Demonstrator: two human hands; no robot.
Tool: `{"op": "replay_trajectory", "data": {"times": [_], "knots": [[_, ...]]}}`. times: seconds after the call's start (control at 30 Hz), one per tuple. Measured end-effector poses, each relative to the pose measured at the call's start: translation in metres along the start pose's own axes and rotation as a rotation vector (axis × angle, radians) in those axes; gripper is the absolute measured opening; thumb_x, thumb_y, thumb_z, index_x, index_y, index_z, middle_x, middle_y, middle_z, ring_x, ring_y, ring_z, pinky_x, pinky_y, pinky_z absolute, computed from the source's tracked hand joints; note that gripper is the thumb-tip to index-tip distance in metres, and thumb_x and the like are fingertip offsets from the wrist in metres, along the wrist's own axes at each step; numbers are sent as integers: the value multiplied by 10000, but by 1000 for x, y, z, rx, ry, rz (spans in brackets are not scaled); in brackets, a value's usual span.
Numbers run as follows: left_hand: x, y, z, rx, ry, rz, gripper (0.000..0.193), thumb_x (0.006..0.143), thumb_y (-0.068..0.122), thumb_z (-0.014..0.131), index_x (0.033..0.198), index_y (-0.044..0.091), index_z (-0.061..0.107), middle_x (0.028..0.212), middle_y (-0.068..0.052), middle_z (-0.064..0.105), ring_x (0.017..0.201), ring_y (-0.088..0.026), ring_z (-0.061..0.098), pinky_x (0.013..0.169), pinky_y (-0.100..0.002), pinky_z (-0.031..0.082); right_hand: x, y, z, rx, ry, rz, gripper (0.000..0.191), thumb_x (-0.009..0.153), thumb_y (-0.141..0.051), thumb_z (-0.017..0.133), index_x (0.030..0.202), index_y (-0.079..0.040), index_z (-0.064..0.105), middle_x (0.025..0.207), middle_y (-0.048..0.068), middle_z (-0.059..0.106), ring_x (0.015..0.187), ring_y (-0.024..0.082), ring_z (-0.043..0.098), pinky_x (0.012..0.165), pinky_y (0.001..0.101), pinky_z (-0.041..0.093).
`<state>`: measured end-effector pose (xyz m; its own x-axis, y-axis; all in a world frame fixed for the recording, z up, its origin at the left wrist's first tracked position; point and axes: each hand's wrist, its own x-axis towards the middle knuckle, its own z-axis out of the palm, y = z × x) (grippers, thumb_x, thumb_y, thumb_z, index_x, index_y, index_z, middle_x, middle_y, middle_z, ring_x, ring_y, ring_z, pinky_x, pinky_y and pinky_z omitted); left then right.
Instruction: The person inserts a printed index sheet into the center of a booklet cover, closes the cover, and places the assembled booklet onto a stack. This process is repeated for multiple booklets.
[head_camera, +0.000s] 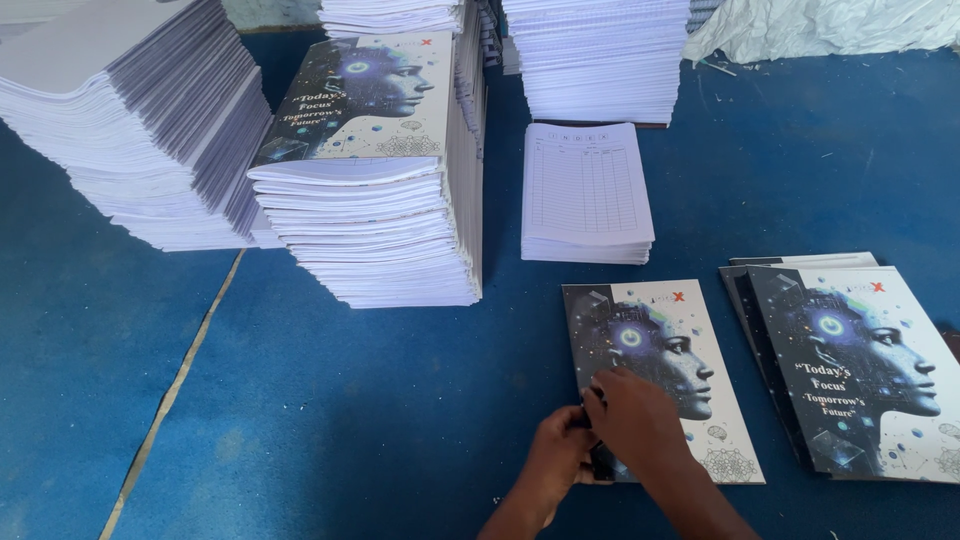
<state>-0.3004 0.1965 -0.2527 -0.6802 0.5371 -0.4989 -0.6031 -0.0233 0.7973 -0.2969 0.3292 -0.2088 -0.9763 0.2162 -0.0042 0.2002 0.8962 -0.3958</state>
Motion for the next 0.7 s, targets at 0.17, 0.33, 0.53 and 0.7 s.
{"op": "replay_trajectory", "data": {"times": [0.17, 0.33, 0.53, 0.7], "knots": [[2, -1, -1, -1, 46, -3, 385, 1008, 87, 518, 1382, -3, 495, 1098, -143, 713, 916, -181, 748, 759, -309, 666, 0, 1, -3, -36, -44, 4, 265, 918, -303, 639, 1034, -87, 741, 991, 106, 732, 897, 299, 733, 803, 434, 585], [3, -7, -2, -32, 43, 27, 384, 995, 42, 504, 1373, -25, 495, 1118, -153, 714, 922, -175, 754, 775, -308, 679, 3, 5, -11, -74, -68, 76, 286, 910, -338, 648, 1066, -120, 747, 1008, 99, 728, 882, 267, 724, 797, 415, 579], [8, -12, -2, -24, 99, -16, 394, 1000, 64, 505, 1387, -8, 478, 1123, -146, 721, 960, -190, 743, 786, -325, 643, 18, 47, -26, -162, -225, 349, 348, 980, -418, 598, 1087, -130, 760, 1001, 97, 765, 893, 213, 761, 812, 402, 602], [7, -12, -3, -62, 89, -26, 418, 1001, 58, 504, 1405, -22, 436, 1168, -164, 700, 1006, -205, 747, 820, -352, 670, 26, 97, -33, -323, -207, 510, 509, 919, -518, 683, 1197, -94, 723, 1113, 126, 692, 1006, 252, 723, 835, 448, 614]]}}
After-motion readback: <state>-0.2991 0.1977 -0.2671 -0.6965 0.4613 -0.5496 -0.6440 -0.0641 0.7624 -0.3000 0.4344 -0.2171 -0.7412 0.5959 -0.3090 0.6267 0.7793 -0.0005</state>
